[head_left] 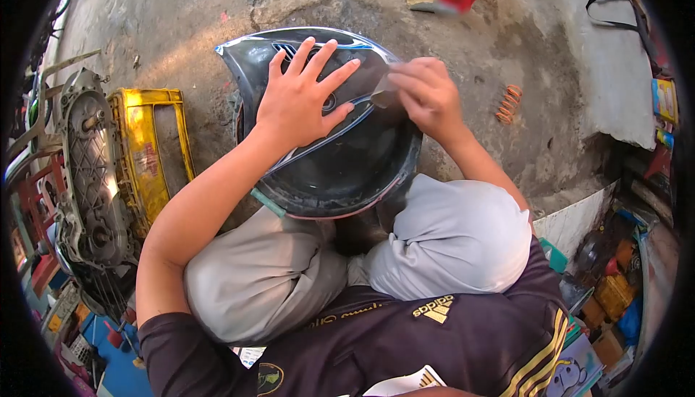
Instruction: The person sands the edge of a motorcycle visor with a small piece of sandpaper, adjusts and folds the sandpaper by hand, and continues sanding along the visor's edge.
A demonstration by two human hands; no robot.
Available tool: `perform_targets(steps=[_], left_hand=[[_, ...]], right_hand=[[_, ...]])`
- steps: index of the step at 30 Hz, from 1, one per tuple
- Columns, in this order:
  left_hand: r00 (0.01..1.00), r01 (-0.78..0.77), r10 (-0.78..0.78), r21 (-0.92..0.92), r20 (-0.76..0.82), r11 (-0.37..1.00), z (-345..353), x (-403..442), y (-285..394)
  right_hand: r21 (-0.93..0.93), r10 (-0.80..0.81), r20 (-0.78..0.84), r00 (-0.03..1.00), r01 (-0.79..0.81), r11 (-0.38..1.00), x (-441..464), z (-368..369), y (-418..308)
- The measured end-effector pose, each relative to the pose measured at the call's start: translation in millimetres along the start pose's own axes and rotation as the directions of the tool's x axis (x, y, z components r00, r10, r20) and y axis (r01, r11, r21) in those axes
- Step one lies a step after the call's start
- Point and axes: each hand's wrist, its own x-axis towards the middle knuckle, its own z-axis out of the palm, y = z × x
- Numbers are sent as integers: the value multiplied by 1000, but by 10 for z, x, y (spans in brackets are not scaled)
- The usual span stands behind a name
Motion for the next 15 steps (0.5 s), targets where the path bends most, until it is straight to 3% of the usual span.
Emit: perform_targets(steps=[5, 10, 15], left_hand=[[999, -7, 8, 16, -34, 1000, -35, -31, 34], [997, -50, 49, -17, -60, 999, -78, -130, 27], [987, -126, 123, -26, -103, 992, -479, -216, 112]], right_hand=[[23, 30, -105, 994, -28, 999, 156, -335, -175], [-131, -98, -256, 962, 66, 989, 341, -965, -457], [-81, -80, -235, 969, 63, 995, 438, -1591, -902]])
